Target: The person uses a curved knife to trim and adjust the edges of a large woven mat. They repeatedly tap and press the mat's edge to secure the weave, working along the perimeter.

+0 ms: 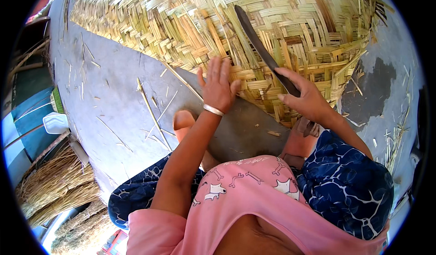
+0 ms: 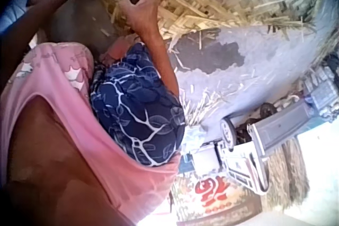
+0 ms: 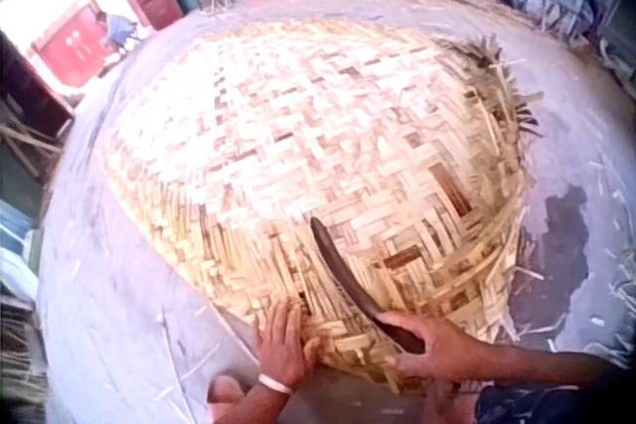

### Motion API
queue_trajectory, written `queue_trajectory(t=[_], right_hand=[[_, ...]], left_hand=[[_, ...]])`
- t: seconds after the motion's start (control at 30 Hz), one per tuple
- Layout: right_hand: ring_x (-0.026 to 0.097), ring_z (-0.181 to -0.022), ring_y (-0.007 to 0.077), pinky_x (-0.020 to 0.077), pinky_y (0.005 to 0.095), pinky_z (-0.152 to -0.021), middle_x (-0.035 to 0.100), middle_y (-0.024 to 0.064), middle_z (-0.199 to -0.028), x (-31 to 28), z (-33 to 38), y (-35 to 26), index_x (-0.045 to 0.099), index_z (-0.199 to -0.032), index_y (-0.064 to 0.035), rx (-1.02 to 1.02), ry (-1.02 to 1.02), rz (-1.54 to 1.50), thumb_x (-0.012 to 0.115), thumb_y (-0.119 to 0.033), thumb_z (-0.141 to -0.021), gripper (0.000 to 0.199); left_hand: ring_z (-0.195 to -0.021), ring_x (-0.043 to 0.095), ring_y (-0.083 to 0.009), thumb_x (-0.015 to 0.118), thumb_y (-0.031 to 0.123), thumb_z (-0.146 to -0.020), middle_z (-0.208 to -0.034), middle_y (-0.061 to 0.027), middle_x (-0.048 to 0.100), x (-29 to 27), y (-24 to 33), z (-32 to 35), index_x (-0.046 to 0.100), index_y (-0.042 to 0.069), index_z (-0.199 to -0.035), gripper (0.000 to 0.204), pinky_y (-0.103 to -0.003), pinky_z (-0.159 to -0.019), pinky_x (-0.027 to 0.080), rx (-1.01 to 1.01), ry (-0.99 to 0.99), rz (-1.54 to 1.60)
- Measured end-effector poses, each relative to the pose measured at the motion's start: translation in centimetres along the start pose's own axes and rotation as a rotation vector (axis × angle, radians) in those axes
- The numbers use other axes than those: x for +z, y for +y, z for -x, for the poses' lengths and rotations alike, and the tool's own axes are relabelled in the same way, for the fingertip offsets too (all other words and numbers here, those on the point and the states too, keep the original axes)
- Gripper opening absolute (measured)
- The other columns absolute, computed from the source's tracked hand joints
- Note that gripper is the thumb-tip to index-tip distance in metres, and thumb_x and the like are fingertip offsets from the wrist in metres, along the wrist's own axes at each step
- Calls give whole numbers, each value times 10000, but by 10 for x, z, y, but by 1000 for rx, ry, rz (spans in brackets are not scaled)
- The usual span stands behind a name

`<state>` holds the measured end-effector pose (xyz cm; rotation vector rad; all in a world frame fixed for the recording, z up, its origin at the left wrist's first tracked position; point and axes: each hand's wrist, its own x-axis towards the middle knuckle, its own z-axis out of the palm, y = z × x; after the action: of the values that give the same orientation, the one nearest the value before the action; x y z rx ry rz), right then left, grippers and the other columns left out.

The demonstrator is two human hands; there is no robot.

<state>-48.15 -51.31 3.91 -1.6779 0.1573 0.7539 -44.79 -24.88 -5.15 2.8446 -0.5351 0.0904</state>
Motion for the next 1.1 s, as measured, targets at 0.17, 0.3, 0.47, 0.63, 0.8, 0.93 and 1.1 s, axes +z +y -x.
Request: queue_trajectory(t=[0.17,0.3,0.47,0.63,0.8,0.93,1.1], right_hand=[[540,-856,113,452,253,-793,610,70,-1011,6,1,3,456,-1349,-40,-150,97,22,662,-150,-800,596],[534,-842,111,454,255,-781,603,68,-990,5,1,-2,447,-1353,-38,-1,48,-3,662,-161,-801,605],[533,-873,107,452,250,-797,587,66,-1062,3,-3,-11,436,-1363,-42,3,55,8,646,-147,-812,599],[575,-868,132,468,278,-797,633,113,-1068,7,-6,-11,448,-1356,-62,-148,116,107,659,-183,-811,597],[570,-894,136,461,275,-818,618,123,-1103,3,7,-10,450,-1350,-46,-175,80,112,668,-174,-803,603],[554,-891,120,454,260,-811,616,101,-1090,2,11,-17,451,-1352,-47,-150,54,89,666,-158,-797,606],[546,-885,109,450,252,-806,612,76,-1063,1,7,-27,445,-1364,-53,-151,6,60,649,-143,-799,608]], left_hand=[[-1391,281,-258,477,413,-923,-1482,-107,349,11,-9,-17,399,40,-1385,600,-499,-1114,113,-108,-22,-108],[-1383,294,-250,458,421,-926,-1467,-106,373,10,-10,-15,419,49,-1377,586,-481,-1116,125,-104,-75,-150],[-1344,350,-242,486,401,-910,-1420,-105,435,5,-10,-15,453,70,-1354,554,-444,-1104,178,-73,-91,-131],[-1280,422,-261,534,342,-897,-1326,-106,522,-6,-13,-14,496,71,-1304,492,-437,-1072,234,-1,-55,-103],[-1127,550,-271,599,224,-875,-1241,-157,562,-16,-25,-41,518,30,-1243,424,-404,-927,421,-223,66,267],[-772,670,-224,642,151,-845,-1027,-172,641,-20,-47,-92,504,-54,-1228,455,-330,-642,537,-536,42,563],[-576,652,-162,669,145,-829,-866,-120,662,-20,-70,-137,489,-114,-1228,509,-280,-499,527,-667,-187,978]])
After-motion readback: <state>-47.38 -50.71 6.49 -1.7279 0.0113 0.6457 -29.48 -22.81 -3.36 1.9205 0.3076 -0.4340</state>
